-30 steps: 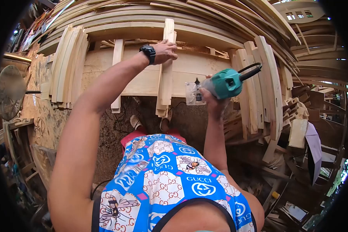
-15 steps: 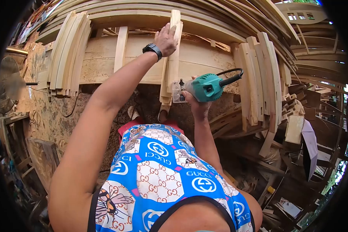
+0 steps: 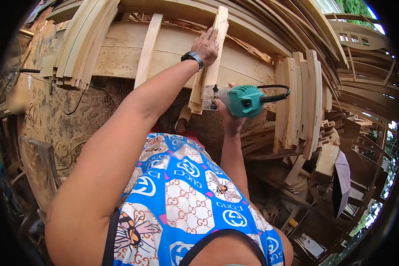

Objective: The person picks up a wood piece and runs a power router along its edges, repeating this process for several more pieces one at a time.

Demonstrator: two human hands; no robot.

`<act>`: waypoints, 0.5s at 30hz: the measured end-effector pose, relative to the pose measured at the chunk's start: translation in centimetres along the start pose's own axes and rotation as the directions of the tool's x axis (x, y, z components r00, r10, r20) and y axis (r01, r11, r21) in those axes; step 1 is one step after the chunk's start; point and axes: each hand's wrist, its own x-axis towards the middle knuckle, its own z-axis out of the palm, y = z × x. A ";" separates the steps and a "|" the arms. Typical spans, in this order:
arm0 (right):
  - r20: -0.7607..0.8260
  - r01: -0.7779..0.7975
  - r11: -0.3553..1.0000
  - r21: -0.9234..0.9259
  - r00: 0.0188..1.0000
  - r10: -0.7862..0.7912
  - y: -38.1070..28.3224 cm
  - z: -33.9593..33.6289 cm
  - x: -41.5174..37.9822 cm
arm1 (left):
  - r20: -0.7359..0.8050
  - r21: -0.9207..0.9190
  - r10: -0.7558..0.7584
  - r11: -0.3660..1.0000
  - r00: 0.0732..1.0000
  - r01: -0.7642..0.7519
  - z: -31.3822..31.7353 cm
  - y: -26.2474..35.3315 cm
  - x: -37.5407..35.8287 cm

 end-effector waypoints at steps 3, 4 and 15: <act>0.039 -0.011 0.999 -0.039 0.999 0.013 0.2 0.0 0.0 | -0.012 -0.022 -0.005 1.000 1.000 0.004 0.3 -0.1 0.1; 0.013 -0.031 0.999 0.009 0.999 0.031 0.2 0.3 0.0 | -0.015 -0.039 -0.016 0.999 1.000 0.015 0.4 -0.2 0.2; -0.023 -0.104 0.988 0.118 0.994 0.107 1.5 1.3 1.4 | -0.074 -0.103 0.036 0.994 0.997 -0.043 0.7 -0.7 -0.4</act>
